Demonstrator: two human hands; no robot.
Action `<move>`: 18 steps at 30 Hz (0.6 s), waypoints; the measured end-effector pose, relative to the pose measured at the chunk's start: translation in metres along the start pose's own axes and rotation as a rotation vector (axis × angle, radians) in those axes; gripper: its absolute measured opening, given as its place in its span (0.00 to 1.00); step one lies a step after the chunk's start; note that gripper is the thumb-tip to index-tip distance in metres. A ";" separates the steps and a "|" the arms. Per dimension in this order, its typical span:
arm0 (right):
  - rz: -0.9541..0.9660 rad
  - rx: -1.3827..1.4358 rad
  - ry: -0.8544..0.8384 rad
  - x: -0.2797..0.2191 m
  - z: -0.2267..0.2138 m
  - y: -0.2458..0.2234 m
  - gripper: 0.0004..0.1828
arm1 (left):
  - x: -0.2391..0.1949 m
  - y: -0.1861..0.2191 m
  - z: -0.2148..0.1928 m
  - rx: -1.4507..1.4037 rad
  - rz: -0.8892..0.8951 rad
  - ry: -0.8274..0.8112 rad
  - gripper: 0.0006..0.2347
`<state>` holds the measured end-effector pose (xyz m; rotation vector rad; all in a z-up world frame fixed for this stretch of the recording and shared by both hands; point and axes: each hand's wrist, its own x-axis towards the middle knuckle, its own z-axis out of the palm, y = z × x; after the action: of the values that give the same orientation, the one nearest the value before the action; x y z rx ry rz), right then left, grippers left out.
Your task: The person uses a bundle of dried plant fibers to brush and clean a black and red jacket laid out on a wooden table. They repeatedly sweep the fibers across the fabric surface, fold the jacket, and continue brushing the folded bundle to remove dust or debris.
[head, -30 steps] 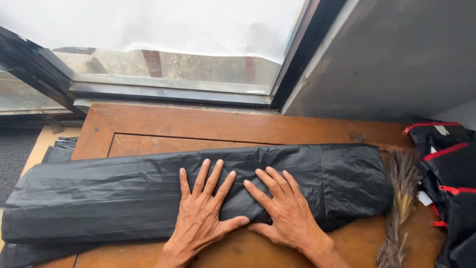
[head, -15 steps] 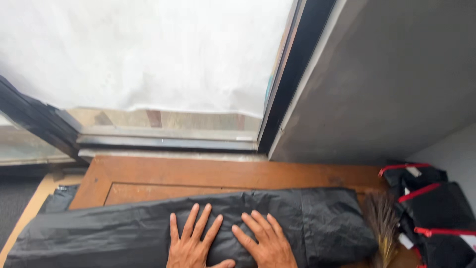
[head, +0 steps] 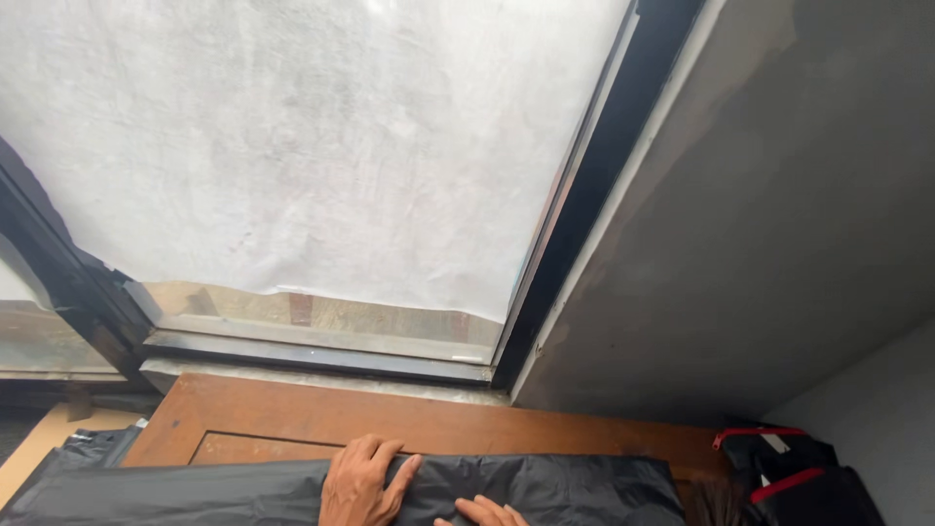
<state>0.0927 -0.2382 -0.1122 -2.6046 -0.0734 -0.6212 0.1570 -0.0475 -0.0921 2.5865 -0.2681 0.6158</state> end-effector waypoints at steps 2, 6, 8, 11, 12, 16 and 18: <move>0.269 0.026 -0.219 0.022 -0.016 -0.005 0.19 | -0.003 -0.001 0.006 0.005 -0.052 -0.049 0.13; 0.240 0.049 -0.499 0.044 -0.026 -0.021 0.25 | -0.007 0.007 0.001 -0.019 0.040 0.218 0.10; 0.272 0.044 -0.248 0.038 -0.004 -0.023 0.23 | -0.003 0.009 -0.005 -0.003 0.067 0.294 0.09; 0.318 -0.123 -0.114 0.032 0.001 -0.030 0.22 | 0.000 0.014 -0.021 -0.087 -0.072 -0.009 0.10; 0.313 -0.097 -0.096 0.033 -0.004 -0.032 0.22 | 0.001 0.016 -0.023 -0.072 -0.042 -0.015 0.11; 0.262 -0.048 -0.030 0.033 -0.013 -0.037 0.19 | 0.007 0.022 -0.035 -0.027 0.032 -0.037 0.10; 0.241 -0.054 -0.043 0.030 -0.015 -0.035 0.20 | 0.007 0.025 -0.037 -0.005 0.032 -0.023 0.10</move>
<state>0.1083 -0.2152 -0.0720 -2.6243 0.2436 -0.4864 0.1424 -0.0525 -0.0495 2.5900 -0.3190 0.5964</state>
